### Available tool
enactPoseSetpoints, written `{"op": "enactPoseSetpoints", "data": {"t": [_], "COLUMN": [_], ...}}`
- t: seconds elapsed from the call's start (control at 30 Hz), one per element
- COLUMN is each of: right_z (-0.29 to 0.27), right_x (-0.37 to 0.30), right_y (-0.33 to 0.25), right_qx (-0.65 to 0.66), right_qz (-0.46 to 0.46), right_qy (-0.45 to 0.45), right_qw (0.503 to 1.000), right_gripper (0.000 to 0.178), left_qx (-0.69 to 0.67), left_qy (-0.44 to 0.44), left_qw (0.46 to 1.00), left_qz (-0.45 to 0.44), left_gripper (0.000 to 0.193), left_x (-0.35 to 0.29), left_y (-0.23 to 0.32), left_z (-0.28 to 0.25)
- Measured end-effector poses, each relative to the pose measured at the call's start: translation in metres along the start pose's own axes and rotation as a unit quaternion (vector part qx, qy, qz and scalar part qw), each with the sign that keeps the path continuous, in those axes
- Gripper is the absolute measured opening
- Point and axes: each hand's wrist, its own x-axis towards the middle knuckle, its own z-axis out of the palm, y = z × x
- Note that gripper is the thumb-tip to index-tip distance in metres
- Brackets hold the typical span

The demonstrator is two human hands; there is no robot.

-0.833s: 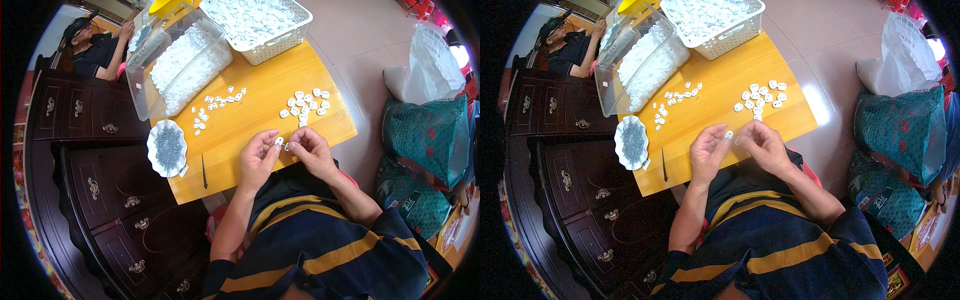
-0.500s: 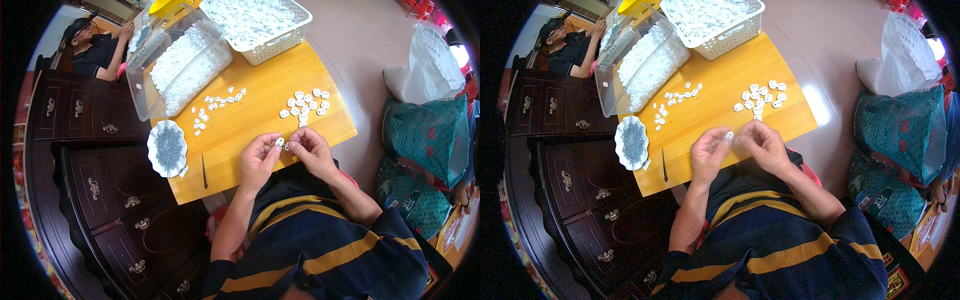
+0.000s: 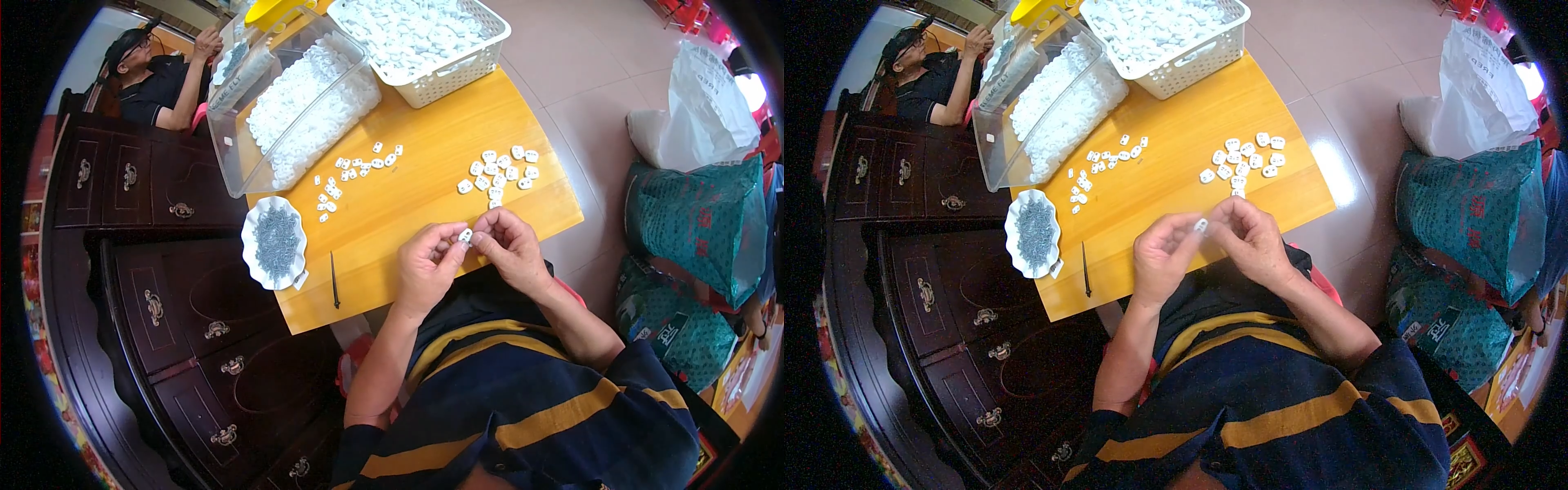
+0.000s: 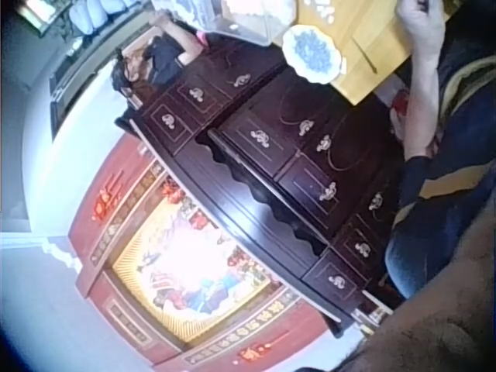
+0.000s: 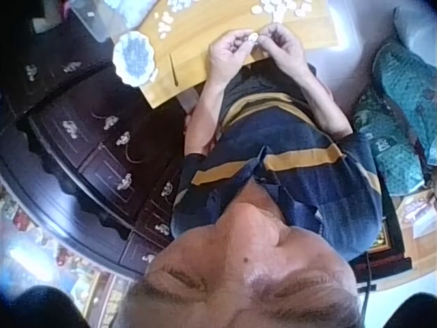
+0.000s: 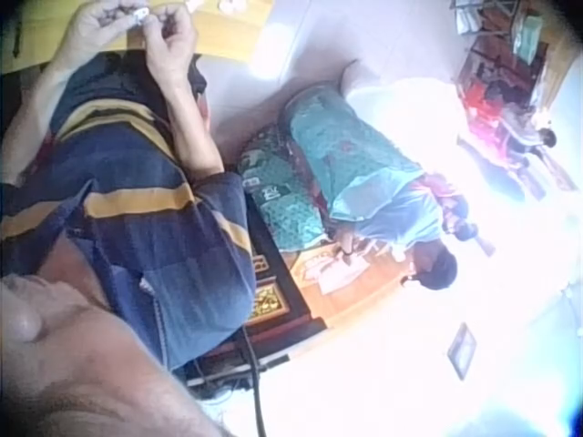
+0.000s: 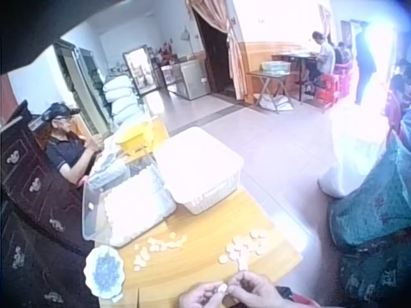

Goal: Manually assembling small white plastic components by inserting metal pins into them.

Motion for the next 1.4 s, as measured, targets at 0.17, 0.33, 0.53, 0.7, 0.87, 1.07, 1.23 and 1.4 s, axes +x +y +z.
{"op": "enactPoseSetpoints", "data": {"t": [0.17,0.33,0.53,0.7,0.87,1.07,1.23,1.4], "right_z": [0.003,0.000,0.004,0.010,0.013,0.013,0.013,0.012], "right_x": [0.002,0.005,0.009,0.009,0.011,0.012,0.014,0.015], "right_y": [-0.006,-0.005,-0.016,-0.020,-0.019,-0.016,-0.016,-0.011], "right_qx": [0.023,0.003,0.044,0.091,0.097,0.124,0.128,0.070], "right_qz": [0.014,0.040,0.052,0.100,0.089,0.105,0.125,0.081], "right_qy": [0.006,0.009,-0.022,-0.013,-0.011,-0.017,-0.024,-0.032], "right_qw": [1.000,0.999,0.997,0.991,0.991,0.987,0.984,0.994], "right_gripper": [0.011,0.012,0.017,0.017,0.014,0.014,0.015,0.016], "left_qx": [0.012,0.052,0.188,0.351,0.364,0.345,0.341,0.345], "left_qy": [-0.003,-0.006,-0.007,0.041,0.052,0.065,0.057,0.051], "left_qw": [1.000,0.998,0.978,0.910,0.898,0.905,0.909,0.910], "left_qz": [0.016,0.037,0.086,0.218,0.242,0.241,0.234,0.223], "left_gripper": [0.019,0.022,0.034,0.042,0.037,0.031,0.029,0.027], "left_x": [0.002,0.004,0.005,0.006,0.005,0.006,0.007,0.007], "left_y": [0.004,0.014,0.037,0.034,0.025,0.023,0.026,0.026], "left_z": [-0.001,-0.002,0.000,0.001,-0.004,-0.008,-0.010,-0.010]}}
